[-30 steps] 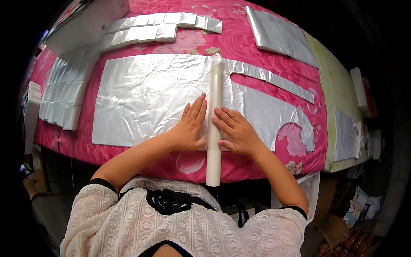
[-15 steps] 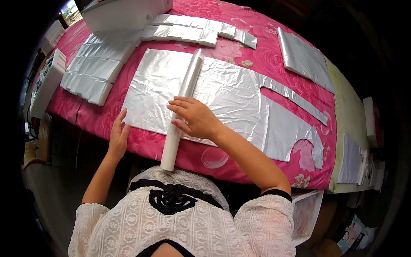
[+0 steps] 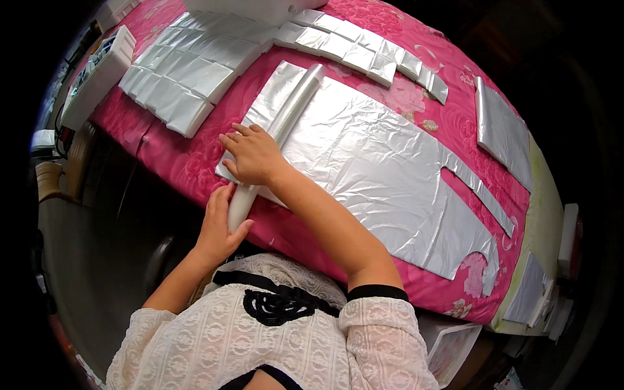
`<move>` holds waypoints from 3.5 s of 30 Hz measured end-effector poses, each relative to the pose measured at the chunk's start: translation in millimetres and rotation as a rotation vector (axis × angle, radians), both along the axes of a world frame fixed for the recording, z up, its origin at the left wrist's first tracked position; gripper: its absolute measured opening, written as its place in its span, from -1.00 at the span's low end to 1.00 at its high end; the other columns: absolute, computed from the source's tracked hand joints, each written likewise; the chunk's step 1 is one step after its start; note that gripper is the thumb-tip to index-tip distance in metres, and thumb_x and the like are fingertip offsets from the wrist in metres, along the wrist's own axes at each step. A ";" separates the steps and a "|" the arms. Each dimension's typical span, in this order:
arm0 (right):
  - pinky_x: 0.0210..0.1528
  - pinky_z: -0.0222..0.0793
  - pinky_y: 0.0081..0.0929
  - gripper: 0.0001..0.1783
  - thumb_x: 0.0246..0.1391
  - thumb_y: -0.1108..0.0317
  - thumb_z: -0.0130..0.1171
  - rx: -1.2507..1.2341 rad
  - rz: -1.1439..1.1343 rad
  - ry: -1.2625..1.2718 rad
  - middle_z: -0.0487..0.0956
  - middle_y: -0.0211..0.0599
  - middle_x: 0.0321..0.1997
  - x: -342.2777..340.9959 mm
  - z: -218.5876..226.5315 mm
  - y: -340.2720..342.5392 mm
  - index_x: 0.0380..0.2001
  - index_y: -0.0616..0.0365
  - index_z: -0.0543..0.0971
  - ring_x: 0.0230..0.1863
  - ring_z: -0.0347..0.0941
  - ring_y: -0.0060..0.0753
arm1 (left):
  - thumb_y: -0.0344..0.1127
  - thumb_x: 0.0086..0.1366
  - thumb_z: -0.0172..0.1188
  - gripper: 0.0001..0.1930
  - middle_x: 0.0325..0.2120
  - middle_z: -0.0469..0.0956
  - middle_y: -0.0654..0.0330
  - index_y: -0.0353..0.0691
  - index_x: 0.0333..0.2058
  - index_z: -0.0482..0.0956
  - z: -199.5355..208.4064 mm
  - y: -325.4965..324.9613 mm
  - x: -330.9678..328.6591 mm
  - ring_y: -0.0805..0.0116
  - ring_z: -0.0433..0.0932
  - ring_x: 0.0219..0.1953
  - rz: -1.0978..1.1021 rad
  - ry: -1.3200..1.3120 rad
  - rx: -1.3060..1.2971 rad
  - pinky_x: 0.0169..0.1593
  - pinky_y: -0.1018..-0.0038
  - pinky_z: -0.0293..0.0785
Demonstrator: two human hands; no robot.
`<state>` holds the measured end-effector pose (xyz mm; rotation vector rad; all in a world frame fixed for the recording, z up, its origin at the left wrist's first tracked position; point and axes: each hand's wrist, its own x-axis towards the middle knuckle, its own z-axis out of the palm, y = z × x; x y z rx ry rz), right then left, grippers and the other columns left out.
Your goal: The person wraps small rectangular items in clear plastic film on a pink table. They unroll the film, place an item on it, fold the film around the item, and set the wrapped package aside. The process is repeated for multiple items.
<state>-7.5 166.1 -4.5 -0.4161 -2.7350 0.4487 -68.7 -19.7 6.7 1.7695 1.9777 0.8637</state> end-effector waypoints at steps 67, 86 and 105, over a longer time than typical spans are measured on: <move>-0.41 0.25 -0.68 -0.62 0.03 0.15 0.17 -1.217 -0.999 0.749 0.53 -0.37 -0.27 240.6 9.3 75.2 -0.18 0.19 0.47 -0.40 0.35 -0.63 | -0.14 0.17 0.16 -0.71 -0.54 0.47 0.23 -0.23 -0.27 0.42 5.2 25.5 1.8 0.46 0.46 -0.53 -0.224 -0.903 -1.070 -0.42 0.50 0.43; -0.48 0.28 -0.65 -0.77 0.02 0.28 0.21 -0.732 -1.019 0.317 0.50 -0.48 -0.60 322.9 -10.2 127.0 -0.50 0.27 0.57 -0.58 0.33 -0.69 | 0.03 0.16 0.18 -0.42 -0.39 0.53 0.10 -0.34 -0.02 0.35 5.2 -3.5 -51.7 0.37 0.54 -0.34 -0.239 -1.068 -1.204 -0.22 0.44 0.49; -0.41 0.28 -0.60 -0.77 0.03 0.24 0.19 -0.657 -0.772 0.282 0.52 -0.45 -0.57 276.0 -16.7 137.5 -0.43 0.23 0.59 -0.52 0.35 -0.66 | -0.31 -0.04 0.30 -0.49 -0.10 0.43 0.11 -0.20 -0.05 0.43 19.6 160.2 80.7 0.09 0.43 -0.07 -0.806 0.350 0.375 0.02 0.25 0.41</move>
